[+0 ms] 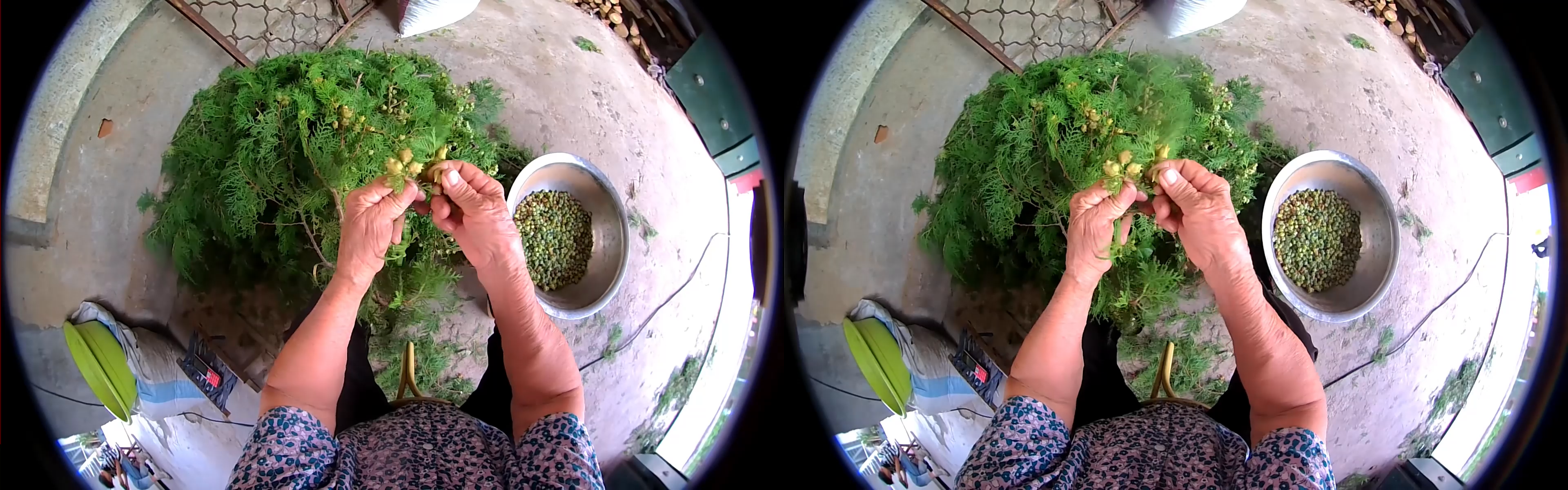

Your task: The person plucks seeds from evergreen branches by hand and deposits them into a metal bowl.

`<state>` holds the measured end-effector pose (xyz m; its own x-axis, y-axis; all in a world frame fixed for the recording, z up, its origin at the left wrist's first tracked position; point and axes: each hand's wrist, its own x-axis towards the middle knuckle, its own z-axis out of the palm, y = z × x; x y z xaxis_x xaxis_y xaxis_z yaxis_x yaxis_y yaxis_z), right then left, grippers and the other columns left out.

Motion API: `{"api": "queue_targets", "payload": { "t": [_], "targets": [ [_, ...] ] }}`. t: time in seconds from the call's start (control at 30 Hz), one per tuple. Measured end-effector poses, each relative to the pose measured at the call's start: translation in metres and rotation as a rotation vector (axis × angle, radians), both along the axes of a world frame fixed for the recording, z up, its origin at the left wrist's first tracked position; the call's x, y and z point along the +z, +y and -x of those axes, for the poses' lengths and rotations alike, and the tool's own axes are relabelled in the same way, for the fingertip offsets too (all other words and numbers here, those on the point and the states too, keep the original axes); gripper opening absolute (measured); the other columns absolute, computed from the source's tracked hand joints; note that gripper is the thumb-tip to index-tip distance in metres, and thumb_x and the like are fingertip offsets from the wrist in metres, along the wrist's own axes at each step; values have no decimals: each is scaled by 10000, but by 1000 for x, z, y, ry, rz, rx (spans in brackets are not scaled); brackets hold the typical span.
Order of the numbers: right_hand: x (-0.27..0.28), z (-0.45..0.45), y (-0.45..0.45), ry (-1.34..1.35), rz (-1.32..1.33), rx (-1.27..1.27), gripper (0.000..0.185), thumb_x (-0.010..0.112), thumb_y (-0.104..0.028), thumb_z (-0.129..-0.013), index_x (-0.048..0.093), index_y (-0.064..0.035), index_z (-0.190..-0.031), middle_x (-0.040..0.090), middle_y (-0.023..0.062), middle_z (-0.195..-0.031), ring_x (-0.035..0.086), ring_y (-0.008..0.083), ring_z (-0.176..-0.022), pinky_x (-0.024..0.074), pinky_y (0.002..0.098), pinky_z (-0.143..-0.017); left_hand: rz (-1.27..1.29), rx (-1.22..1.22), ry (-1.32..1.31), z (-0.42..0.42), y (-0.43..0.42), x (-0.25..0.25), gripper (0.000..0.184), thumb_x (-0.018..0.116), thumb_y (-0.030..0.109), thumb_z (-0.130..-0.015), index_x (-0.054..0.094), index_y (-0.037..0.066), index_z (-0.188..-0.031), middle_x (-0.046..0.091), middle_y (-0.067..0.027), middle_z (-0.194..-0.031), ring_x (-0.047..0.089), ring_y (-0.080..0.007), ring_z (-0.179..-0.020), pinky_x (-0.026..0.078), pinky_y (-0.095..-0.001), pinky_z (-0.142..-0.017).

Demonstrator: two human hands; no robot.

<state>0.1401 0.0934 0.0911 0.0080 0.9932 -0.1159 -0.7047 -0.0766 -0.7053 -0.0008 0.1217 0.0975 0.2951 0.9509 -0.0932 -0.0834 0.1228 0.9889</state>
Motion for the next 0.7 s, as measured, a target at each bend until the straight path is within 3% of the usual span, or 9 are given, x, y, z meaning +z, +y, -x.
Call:
{"api": "queue_targets", "payload": {
  "t": [0.13,0.23,0.3,0.37,0.4,0.5,0.57,0.67,0.7],
  "targets": [
    [9,-10,1,149,-16,-37,124,574,-148,-845,588,-37,-898,576,46,-737,539,109,-588,413,219,-484,-77,-10,-14,-1,1,-6,171,568,222,-860,645,69,-862,624,-29,-682,401,-20,-413,305,-160,-365],
    [11,-38,0,15,64,-191,100,590,-108,-823,599,-42,-897,594,51,-788,558,124,-647,427,227,-517,-55,21,14,-2,4,-6,167,565,211,-862,641,69,-906,628,-23,-703,395,-12,-428,307,-166,-367],
    [-4,-78,-8,-173,161,-376,135,561,-73,-833,601,-13,-947,594,58,-801,554,123,-737,443,235,-608,-60,20,39,-2,5,-5,169,563,212,-864,640,74,-923,627,-17,-708,392,-11,-435,299,-166,-368],
    [-2,-113,-29,-674,214,-631,237,554,-78,-831,577,24,-1044,596,100,-889,558,131,-763,473,249,-718,-69,5,59,-1,4,-5,193,559,236,-866,645,73,-924,646,-33,-736,400,-14,-457,297,-170,-397],
    [2,-127,-40,-1069,321,-788,264,558,-60,-811,571,32,-1059,600,136,-907,571,146,-806,472,261,-772,-68,7,55,-1,4,-6,193,559,236,-866,645,73,-924,646,-33,-736,400,-14,-457,297,-170,-397],
    [-48,-207,-61,-1142,476,-1119,351,572,-90,-784,545,30,-1113,503,222,-1145,519,247,-1009,429,303,-873,-139,6,115,-1,3,-5,137,587,152,-847,654,60,-923,632,-5,-710,447,-29,-499,378,-193,-468],
    [-42,-208,-58,-1075,589,-1260,342,557,-73,-795,541,29,-1121,482,223,-1172,505,246,-1033,425,302,-874,-197,13,104,-3,3,-8,128,592,143,-842,655,60,-917,635,-12,-708,486,-41,-528,402,-196,-490],
    [-10,-166,-46,-1176,429,-1295,309,530,-18,-812,542,38,-1116,544,186,-1074,546,195,-950,454,265,-788,-280,27,108,-7,4,-20,100,605,121,-827,653,53,-883,646,-40,-714,582,-83,-622,459,-210,-552],
    [0,-147,-40,-1048,268,-1132,291,535,-7,-812,551,40,-1098,566,154,-1026,557,166,-884,459,250,-728,-355,35,112,-8,4,-25,95,608,128,-825,650,50,-862,645,-47,-703,580,-87,-613,459,-213,-543]
  ]
}}
